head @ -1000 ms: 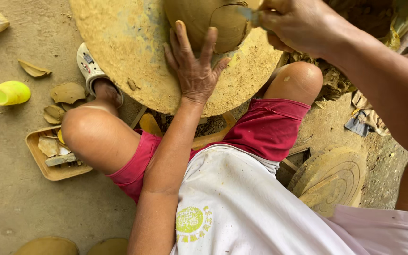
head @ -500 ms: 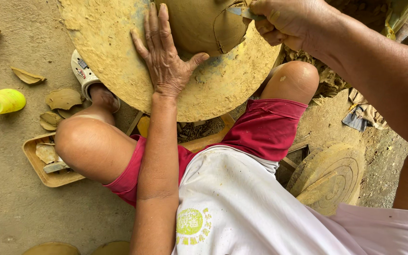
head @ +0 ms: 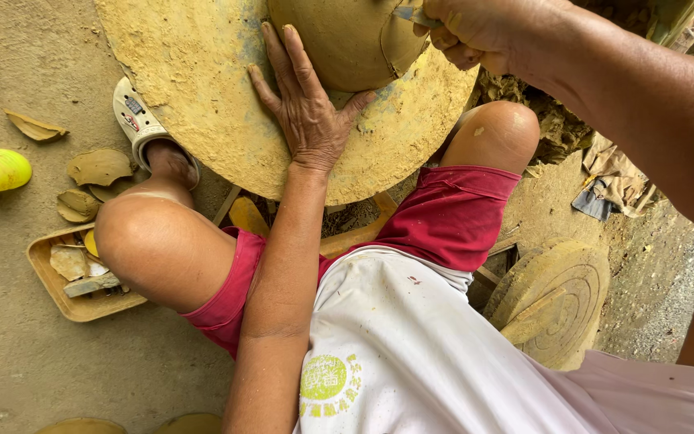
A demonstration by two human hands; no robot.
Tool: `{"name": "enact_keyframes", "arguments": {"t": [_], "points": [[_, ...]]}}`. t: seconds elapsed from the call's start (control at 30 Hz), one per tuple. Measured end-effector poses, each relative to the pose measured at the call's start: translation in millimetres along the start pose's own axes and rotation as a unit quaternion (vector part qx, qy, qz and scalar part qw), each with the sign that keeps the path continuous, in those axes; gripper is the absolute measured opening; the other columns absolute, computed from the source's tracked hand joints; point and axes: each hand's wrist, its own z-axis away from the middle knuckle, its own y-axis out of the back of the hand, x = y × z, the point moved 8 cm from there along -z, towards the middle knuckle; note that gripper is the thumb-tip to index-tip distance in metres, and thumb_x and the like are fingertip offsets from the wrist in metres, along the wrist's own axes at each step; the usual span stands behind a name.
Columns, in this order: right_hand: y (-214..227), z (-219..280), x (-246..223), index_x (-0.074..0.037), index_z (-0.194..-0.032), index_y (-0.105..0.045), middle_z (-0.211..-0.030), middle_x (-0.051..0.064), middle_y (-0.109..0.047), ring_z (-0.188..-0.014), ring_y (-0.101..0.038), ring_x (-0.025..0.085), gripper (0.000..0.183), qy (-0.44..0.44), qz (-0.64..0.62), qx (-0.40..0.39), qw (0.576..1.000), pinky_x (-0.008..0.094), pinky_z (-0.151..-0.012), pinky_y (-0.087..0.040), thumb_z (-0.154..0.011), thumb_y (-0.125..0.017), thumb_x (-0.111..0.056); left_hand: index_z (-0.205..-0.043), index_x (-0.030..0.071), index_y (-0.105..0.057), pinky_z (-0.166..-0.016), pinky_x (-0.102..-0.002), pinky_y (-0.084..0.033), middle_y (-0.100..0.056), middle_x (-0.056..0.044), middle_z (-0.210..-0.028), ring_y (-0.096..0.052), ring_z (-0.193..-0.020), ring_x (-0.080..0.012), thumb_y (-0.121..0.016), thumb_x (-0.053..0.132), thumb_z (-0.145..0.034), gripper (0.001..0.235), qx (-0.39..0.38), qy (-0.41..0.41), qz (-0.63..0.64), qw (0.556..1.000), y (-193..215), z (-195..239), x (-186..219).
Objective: The person carves a face into a clay vessel using a small tool, scraping out the mouth area and smoothing the edges by hand.
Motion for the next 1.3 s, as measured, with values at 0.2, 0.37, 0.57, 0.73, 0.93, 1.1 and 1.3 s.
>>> {"name": "enact_keyframes", "arguments": {"t": [0.2, 0.37, 0.57, 0.73, 0.93, 1.1, 1.3], "points": [[-7.5, 21.7, -22.8, -0.006, -0.093, -0.065, -0.061, -0.001, -0.05, -0.047, -0.042, 0.007, 0.023, -0.007, 0.111, 0.043, 0.993, 0.023, -0.038, -0.03, -0.103, -0.055, -0.025, -0.168, 0.017, 0.013, -0.13, -0.066, -0.008, -0.006, -0.022, -0.171, -0.017, -0.162, -0.0329, -0.052, 0.093, -0.09, 0.127, 0.018, 0.007, -0.016, 1.0, -6.1, 3.7, 4.3], [-5.8, 23.9, -23.3, -0.005, -0.096, -0.065, -0.063, 0.002, -0.052, -0.048, -0.042, 0.009, 0.024, 0.027, 0.221, 0.038, 0.974, 0.027, -0.037, -0.031, -0.104, -0.05, -0.022, -0.167, 0.015, 0.012, -0.131, -0.067, -0.01, -0.008, -0.023, -0.172, -0.02, -0.162, -0.0335, -0.048, 0.093, -0.089, 0.126, 0.023, 0.019, -0.026, 0.999, -9.0, 2.5, 7.5], [-25.6, -13.7, -7.2, -0.005, -0.1, -0.062, -0.065, -0.002, -0.053, -0.048, -0.044, 0.006, 0.022, 0.149, 0.151, -0.134, 0.968, 0.025, -0.034, -0.031, -0.109, -0.049, -0.019, -0.167, 0.012, 0.013, -0.13, -0.068, -0.011, -0.008, -0.025, -0.171, -0.02, -0.162, -0.035, -0.051, 0.092, -0.09, 0.128, 0.022, 0.013, -0.028, 0.999, -2.8, 1.1, 10.9], [-16.3, -17.2, -2.0, 0.0, -0.099, -0.065, -0.059, 0.007, -0.057, -0.041, -0.05, 0.015, 0.023, 0.13, 0.451, -0.038, 0.882, 0.033, -0.03, -0.038, -0.108, -0.048, -0.014, -0.166, 0.011, 0.014, -0.129, -0.069, -0.011, -0.007, -0.027, -0.17, -0.02, -0.161, -0.0371, -0.055, 0.092, -0.091, 0.13, 0.017, 0.007, -0.028, 0.999, -2.2, 1.1, 12.3], [-35.8, 13.4, -44.8, 0.001, -0.096, -0.067, -0.061, 0.013, -0.063, -0.045, -0.059, 0.018, 0.03, 0.171, 0.525, 0.01, 0.834, 0.033, -0.032, -0.045, -0.111, -0.044, -0.011, -0.166, 0.012, 0.015, -0.13, -0.068, -0.008, -0.004, -0.026, -0.17, -0.016, -0.161, -0.0351, -0.056, 0.091, -0.091, 0.13, 0.032, -0.006, -0.021, 0.999, 2.1, -0.9, 13.4], [-47.1, 34.9, -58.9, 0.004, -0.096, -0.065, -0.06, 0.015, -0.06, -0.043, -0.058, 0.019, 0.023, 0.223, 0.505, 0.029, 0.833, 0.031, -0.03, -0.044, -0.108, -0.047, -0.003, -0.165, 0.012, 0.015, -0.131, -0.066, -0.007, -0.005, -0.024, -0.171, -0.014, -0.162, -0.0346, -0.054, 0.09, -0.092, 0.128, 0.016, -0.001, -0.014, 1.0, 2.9, -2.2, 12.9], [-63.2, 46.7, -63.9, 0.006, -0.092, -0.066, -0.06, 0.015, -0.06, -0.042, -0.057, 0.02, 0.019, 0.294, 0.597, 0.074, 0.743, 0.032, -0.03, -0.045, -0.106, -0.055, -0.001, -0.167, 0.013, 0.014, -0.13, -0.066, -0.006, -0.009, -0.021, -0.171, -0.015, -0.162, -0.0321, -0.055, 0.09, -0.092, 0.128, 0.014, -0.003, -0.011, 1.0, 3.9, -2.5, 13.0]]}}
